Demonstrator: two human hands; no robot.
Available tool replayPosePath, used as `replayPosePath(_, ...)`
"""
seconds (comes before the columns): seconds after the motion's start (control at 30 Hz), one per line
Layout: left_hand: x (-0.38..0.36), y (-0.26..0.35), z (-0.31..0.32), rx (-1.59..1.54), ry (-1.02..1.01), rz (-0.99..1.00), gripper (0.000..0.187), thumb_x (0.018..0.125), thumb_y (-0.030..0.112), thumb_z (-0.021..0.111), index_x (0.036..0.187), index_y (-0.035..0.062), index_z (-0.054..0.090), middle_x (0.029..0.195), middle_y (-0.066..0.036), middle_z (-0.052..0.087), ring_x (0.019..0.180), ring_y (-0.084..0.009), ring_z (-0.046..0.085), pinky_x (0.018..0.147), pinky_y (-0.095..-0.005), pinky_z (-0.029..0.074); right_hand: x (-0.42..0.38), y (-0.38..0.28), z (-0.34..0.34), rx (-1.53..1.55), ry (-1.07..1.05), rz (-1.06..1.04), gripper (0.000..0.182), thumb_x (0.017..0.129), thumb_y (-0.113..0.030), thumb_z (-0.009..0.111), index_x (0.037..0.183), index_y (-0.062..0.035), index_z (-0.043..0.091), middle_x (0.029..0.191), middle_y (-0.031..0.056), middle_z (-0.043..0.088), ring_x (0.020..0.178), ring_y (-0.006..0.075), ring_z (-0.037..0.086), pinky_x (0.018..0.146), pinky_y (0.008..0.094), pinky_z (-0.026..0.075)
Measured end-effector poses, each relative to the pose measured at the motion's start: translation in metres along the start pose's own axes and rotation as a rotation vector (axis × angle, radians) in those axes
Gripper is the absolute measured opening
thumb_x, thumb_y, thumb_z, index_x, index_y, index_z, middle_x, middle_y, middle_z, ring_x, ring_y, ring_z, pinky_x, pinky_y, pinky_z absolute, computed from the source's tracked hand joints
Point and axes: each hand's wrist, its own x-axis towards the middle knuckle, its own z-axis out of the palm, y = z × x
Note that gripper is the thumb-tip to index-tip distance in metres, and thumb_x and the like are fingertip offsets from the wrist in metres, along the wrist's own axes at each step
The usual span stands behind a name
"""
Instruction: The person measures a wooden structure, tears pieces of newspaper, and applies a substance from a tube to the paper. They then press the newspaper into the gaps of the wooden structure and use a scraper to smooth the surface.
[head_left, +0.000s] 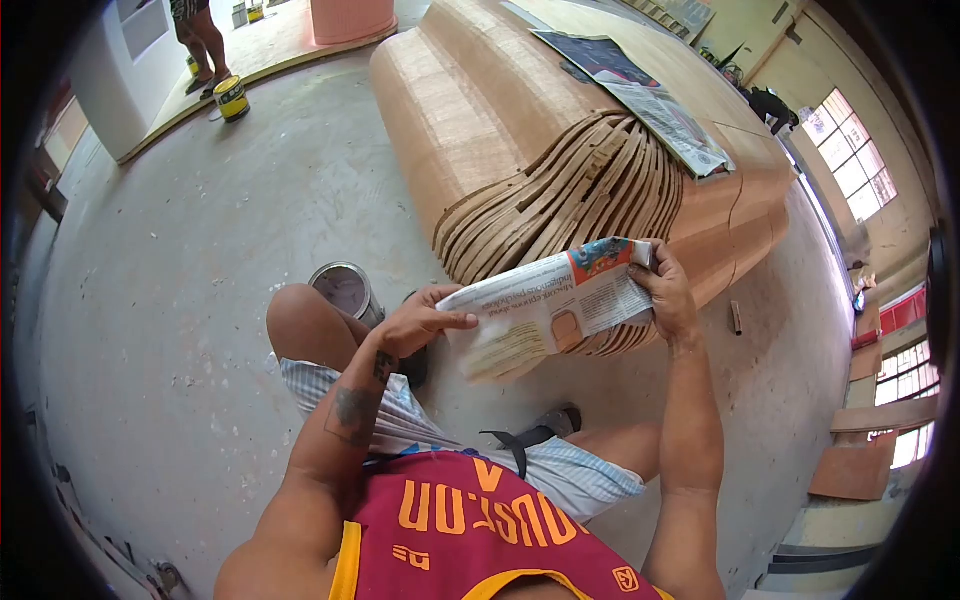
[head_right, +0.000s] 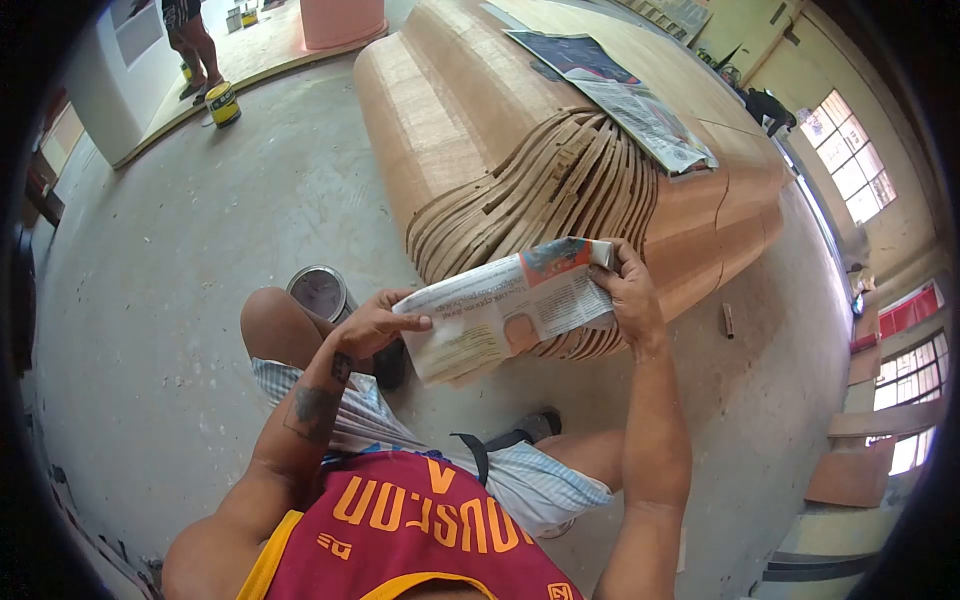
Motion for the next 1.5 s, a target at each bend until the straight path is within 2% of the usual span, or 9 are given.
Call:
replayPosePath(0.2, -0.016, 0.028, -0.003, 0.216, 0.07, 0.003, 0.047, 0.095, 0.015, 0.081, 0.136, -0.0037, 0.068, 0.123, -0.009, 0.076, 0.117, -0.0176, 0.067, 0.105, -0.0343, 0.052, -0.035, 0.0, -0.006, -0.172, -0.117, 0.1, 0.054, 0.094, -0.004, 0.078, 0.142, -0.0059, 0.055, 0.125, 0.0077, 0.069, 0.112, 0.0148, 0.066, 0.099, 0.031, 0.054)
replayPosePath(0.33, -0.021, 0.021, 0.011, -0.506, -0.032, 0.181, 0.07, 0.094, 0.008, 0.079, 0.155, -0.0014, 0.046, 0.138, -0.019, 0.067, 0.126, -0.0312, 0.067, 0.107, -0.0489, 0.055, -0.044, 0.019, 0.002, 0.205, -0.087, 0.122, 0.056, 0.091, 0.003, 0.077, 0.142, -0.0052, 0.056, 0.124, 0.0082, 0.071, 0.113, 0.0172, 0.069, 0.1, 0.0331, 0.057)
replayPosePath(0.43, -0.013, 0.016, 0.022, -0.152, 0.039, 0.068, 0.068, 0.094, 0.01, 0.08, 0.153, -0.0018, 0.048, 0.139, -0.019, 0.066, 0.125, -0.0306, 0.067, 0.106, -0.0485, 0.056, -0.044, 0.03, 0.01, 0.279, 0.024, 0.106, 0.051, 0.091, 0.007, 0.075, 0.138, -0.0044, 0.059, 0.122, 0.0076, 0.072, 0.111, 0.0177, 0.071, 0.097, 0.034, 0.06)
replayPosePath(0.77, -0.004, 0.056, 0.038, 0.266, 0.149, 0.164, 0.021, 0.102, 0.008, 0.072, 0.119, -0.0032, 0.078, 0.118, -0.009, 0.077, 0.11, -0.0131, 0.068, 0.097, -0.0313, 0.055, -0.07, 0.023, -0.01, 0.369, 0.082, -0.107, 0.022, 0.089, 0.004, 0.079, 0.104, -0.0096, 0.072, 0.115, 0.006, 0.072, 0.104, 0.0138, 0.069, 0.092, 0.0314, 0.059)
replayPosePath(0.97, -0.041, 0.109, 0.035, 0.195, -0.278, 0.225, 0.019, 0.098, -0.001, 0.066, 0.107, -0.0047, 0.082, 0.126, -0.021, 0.075, 0.12, -0.0285, 0.07, 0.106, -0.0386, 0.053, -0.103, -0.014, -0.021, 0.292, -0.087, -0.3, 0.01, 0.087, -0.003, 0.084, 0.085, -0.0082, 0.076, 0.12, 0.0108, 0.069, 0.107, 0.0184, 0.068, 0.097, 0.0335, 0.055)
replayPosePath(1.13, -0.035, 0.131, 0.022, 0.361, -0.28, 0.094, 0.096, 0.089, 0.028, 0.083, 0.165, -0.003, 0.033, 0.168, -0.024, 0.04, 0.158, -0.0358, 0.034, 0.131, -0.0503, 0.021, -0.101, -0.038, -0.028, 0.09, -0.274, -0.261, 0.016, 0.077, 0.004, 0.083, 0.087, -0.0085, 0.082, 0.119, 0.0105, 0.072, 0.11, 0.0216, 0.069, 0.098, 0.035, 0.053)
replayPosePath(1.23, -0.004, 0.088, 0.087, 0.626, -0.511, 0.084, 0.114, 0.078, 0.065, 0.087, 0.162, 0.0025, 0.042, 0.169, -0.026, 0.037, 0.16, -0.0391, 0.028, 0.131, -0.0527, 0.018, -0.093, -0.064, 0.022, -0.045, -0.456, -0.227, 0.028, 0.072, 0.014, 0.073, 0.087, -0.0075, 0.083, 0.115, 0.0094, 0.075, 0.108, 0.0227, 0.07, 0.098, 0.0336, 0.052)
replayPosePath(1.37, -0.004, 0.01, 0.125, 0.347, -0.706, -0.262, 0.04, 0.103, 0.019, 0.073, 0.136, -0.0016, 0.062, 0.108, -0.007, 0.074, 0.101, -0.0152, 0.069, 0.093, -0.0334, 0.055, -0.096, -0.072, 0.023, -0.271, -0.47, -0.213, 0.039, 0.074, 0.016, 0.062, 0.098, -0.0073, 0.082, 0.121, 0.0104, 0.074, 0.114, 0.0255, 0.07, 0.1, 0.0361, 0.053)
replayPosePath(1.5, -0.011, -0.007, 0.097, 0.3, -0.478, -0.332, 0.026, 0.107, 0.017, 0.065, 0.123, -0.0033, 0.066, 0.098, -0.008, 0.073, 0.091, -0.0182, 0.071, 0.086, -0.0349, 0.057, -0.134, -0.112, 0.032, -0.911, -0.241, -0.377, 0.053, 0.08, 0.009, 0.062, 0.126, -0.0126, 0.074, 0.13, 0.0114, 0.071, 0.123, 0.0301, 0.067, 0.106, 0.0444, 0.052)
